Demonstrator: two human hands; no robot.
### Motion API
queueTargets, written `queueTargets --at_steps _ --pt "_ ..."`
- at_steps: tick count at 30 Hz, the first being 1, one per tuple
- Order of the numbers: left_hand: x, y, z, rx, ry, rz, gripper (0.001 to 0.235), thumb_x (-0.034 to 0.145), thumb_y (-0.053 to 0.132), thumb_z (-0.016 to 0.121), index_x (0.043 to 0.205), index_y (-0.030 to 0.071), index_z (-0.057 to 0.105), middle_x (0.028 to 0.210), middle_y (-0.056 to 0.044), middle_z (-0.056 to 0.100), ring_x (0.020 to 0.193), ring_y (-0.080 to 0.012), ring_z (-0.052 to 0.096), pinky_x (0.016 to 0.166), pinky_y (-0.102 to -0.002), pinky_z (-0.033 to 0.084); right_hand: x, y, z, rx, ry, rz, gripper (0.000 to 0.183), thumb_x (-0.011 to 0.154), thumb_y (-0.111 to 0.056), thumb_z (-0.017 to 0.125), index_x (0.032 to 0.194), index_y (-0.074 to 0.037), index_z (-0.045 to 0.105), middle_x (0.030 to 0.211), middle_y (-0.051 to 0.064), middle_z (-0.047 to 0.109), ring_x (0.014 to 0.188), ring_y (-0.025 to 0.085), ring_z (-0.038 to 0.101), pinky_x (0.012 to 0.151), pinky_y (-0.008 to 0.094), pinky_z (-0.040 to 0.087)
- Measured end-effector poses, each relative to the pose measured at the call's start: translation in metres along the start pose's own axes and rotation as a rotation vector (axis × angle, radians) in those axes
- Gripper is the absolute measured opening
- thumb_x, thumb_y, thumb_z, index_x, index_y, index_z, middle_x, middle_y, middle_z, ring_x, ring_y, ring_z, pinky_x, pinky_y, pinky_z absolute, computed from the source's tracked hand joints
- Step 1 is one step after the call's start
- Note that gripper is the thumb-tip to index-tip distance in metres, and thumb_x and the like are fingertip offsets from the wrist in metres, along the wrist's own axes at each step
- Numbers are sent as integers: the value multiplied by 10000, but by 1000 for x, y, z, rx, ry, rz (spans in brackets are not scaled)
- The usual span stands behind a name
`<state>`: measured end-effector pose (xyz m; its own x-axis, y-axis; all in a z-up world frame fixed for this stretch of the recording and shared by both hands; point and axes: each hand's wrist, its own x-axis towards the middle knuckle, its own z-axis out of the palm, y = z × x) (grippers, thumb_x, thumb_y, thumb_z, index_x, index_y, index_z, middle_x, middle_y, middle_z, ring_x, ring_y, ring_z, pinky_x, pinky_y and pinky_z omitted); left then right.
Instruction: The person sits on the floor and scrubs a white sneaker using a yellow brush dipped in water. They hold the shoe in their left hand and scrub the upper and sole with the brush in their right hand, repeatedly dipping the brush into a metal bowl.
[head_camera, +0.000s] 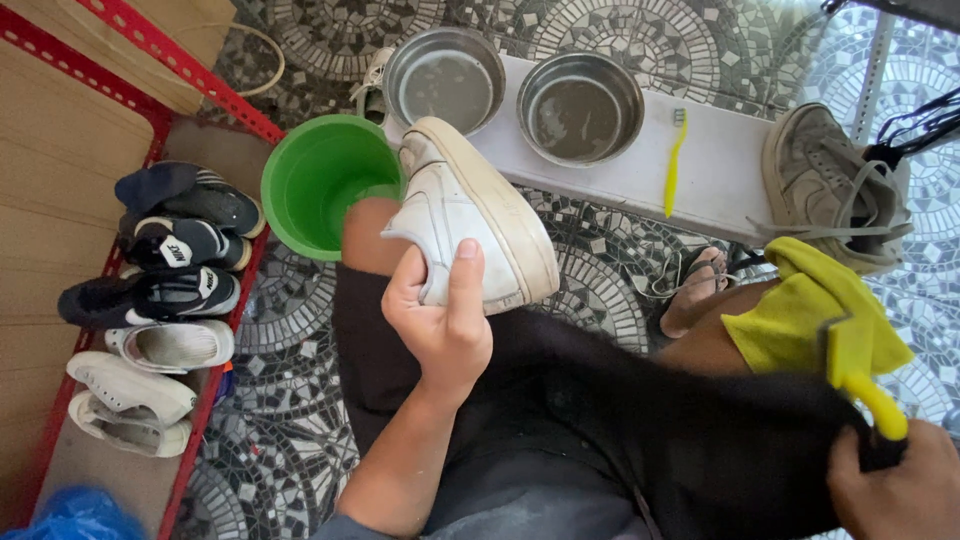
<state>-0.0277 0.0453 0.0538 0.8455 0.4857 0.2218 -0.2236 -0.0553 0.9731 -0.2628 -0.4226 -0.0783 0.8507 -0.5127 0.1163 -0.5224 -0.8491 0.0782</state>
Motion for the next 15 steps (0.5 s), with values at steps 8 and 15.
queueTargets --at_steps 8,15 --pt "-5 -4 0 3 -35 -62 394 1033 189 727 780 171 425 746 108 404 724 -54 385 631 -284 335 -39 -37 -16 329 175 239 520 1633 -297 749 1296 97 703 988 267 666 847 448 635 734 562 472" --pt "14 -12 -4 -51 -192 -230 366 1036 222 745 777 185 488 742 113 447 727 -42 426 643 -283 366 11 -125 -95 757 8 -223 251 1248 -104 651 1428 56 725 1204 186 703 1090 335 629 1029 448 478"
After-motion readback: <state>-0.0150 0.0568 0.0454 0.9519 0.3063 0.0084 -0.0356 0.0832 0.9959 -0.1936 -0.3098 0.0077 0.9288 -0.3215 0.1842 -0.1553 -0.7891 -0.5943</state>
